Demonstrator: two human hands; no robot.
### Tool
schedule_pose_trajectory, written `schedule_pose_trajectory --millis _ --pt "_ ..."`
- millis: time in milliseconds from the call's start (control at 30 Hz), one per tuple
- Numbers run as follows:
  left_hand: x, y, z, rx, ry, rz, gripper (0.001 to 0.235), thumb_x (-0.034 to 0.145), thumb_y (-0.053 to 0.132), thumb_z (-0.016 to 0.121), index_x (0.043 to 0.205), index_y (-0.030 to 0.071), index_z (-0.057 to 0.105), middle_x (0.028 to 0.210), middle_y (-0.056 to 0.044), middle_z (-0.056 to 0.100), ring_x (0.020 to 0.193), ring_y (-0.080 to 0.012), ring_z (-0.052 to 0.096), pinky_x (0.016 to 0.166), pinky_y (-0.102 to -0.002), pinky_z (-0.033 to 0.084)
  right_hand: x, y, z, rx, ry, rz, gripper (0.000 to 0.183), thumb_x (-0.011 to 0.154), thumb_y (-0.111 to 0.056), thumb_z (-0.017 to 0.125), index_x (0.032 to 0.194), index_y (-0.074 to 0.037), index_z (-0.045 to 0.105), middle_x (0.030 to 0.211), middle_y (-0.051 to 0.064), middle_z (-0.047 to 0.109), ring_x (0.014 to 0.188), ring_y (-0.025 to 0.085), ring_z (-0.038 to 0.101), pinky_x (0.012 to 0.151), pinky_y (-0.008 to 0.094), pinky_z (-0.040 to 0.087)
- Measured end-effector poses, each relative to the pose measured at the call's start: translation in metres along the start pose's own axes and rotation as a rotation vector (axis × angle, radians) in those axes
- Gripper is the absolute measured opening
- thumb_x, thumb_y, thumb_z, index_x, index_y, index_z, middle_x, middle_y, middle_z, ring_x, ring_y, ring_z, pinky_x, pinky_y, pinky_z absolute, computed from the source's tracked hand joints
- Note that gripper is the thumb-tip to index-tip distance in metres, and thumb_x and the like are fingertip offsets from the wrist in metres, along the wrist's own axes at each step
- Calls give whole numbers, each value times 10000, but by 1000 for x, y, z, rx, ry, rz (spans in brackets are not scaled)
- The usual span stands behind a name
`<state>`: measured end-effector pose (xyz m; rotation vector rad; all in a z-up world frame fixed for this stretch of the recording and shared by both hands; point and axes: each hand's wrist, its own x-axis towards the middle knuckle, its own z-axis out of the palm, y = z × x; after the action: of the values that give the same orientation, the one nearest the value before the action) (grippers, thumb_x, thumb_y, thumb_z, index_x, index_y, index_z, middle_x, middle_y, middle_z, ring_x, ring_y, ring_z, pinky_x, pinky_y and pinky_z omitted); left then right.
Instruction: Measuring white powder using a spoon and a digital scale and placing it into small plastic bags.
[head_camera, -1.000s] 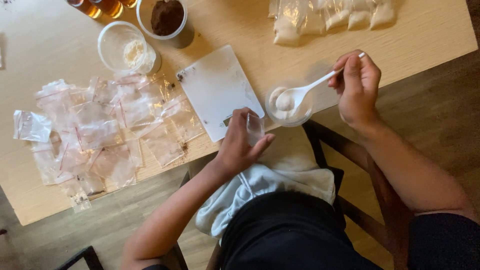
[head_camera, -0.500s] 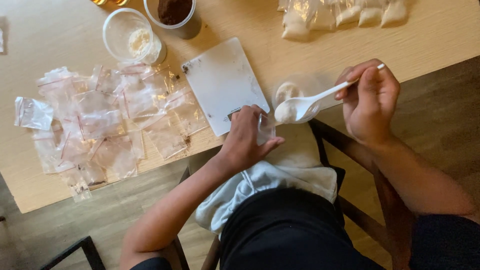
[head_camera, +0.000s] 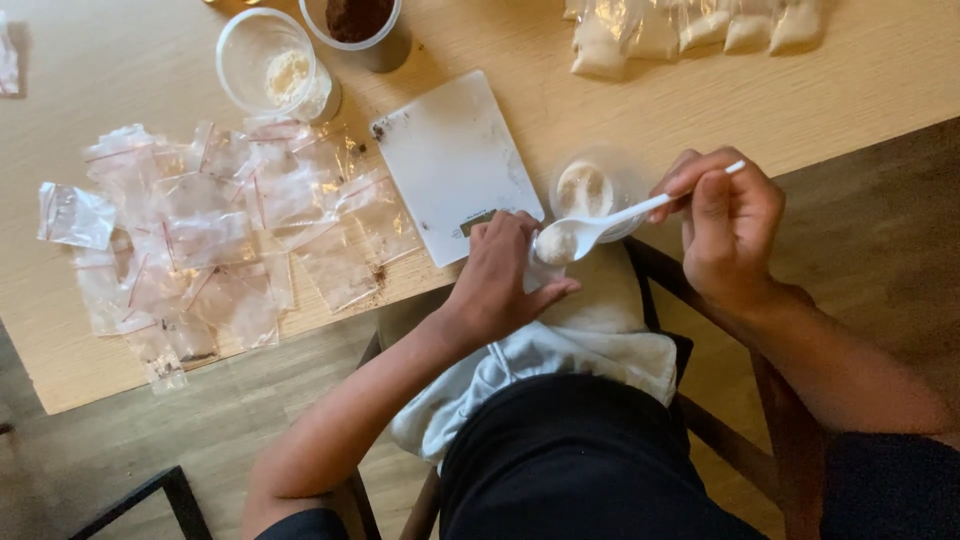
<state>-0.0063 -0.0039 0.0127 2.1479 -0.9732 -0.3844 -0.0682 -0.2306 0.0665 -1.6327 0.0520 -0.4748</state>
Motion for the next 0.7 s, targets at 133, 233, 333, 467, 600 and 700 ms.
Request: schedule_pose_trajectory --millis 133,233,333,467,600,700 --pt "2 -1 -1 -27 0 12 642 806 501 839 1100 36 509 1052 -109 555 950 -262 511 904 -407 375 1 -12 5 -116 -63 -113 342 1155 -257 405 975 1 538 747 138 581 685 214 581 671 304 473" --pt "4 6 -7 -38 -36 -33 631 803 509 826 1107 31 549 1061 -134 599 1008 -279 562 971 -430 406 -7 -10 4 -156 -80 -144 386 1135 -298 409 923 -11 556 726 124 589 656 213 603 680 317 474" --pt "3 8 -9 -58 -84 -83 610 812 510 807 1115 26 592 1064 -159 639 1062 -290 604 1043 -445 440 -15 -5 0 -181 -142 -223 430 1091 -363 447 879 -32 621 731 107 608 625 235 631 623 321 487" --pt "4 8 -7 -48 -86 -74 596 815 489 812 1122 28 593 1056 -157 638 1056 -291 602 1038 -454 439 -28 8 -3 -196 -232 -437 370 1038 -345 508 873 -83 710 750 87 661 625 225 576 577 305 480" --pt "-1 2 -5 -72 -20 -7 550 815 427 817 1121 36 582 1049 -142 628 1022 -286 601 1028 -460 448 -27 14 -16 -180 -290 -438 303 997 -318 578 887 -76 724 793 120 689 661 273 593 584 353 488" --pt "0 -1 -2 -125 29 -8 528 823 396 818 1123 37 572 1055 -145 616 1020 -295 598 1038 -465 447 -18 22 -19 -22 -149 -410 373 1084 -287 421 912 -23 622 718 102 626 634 186 540 576 275 421"
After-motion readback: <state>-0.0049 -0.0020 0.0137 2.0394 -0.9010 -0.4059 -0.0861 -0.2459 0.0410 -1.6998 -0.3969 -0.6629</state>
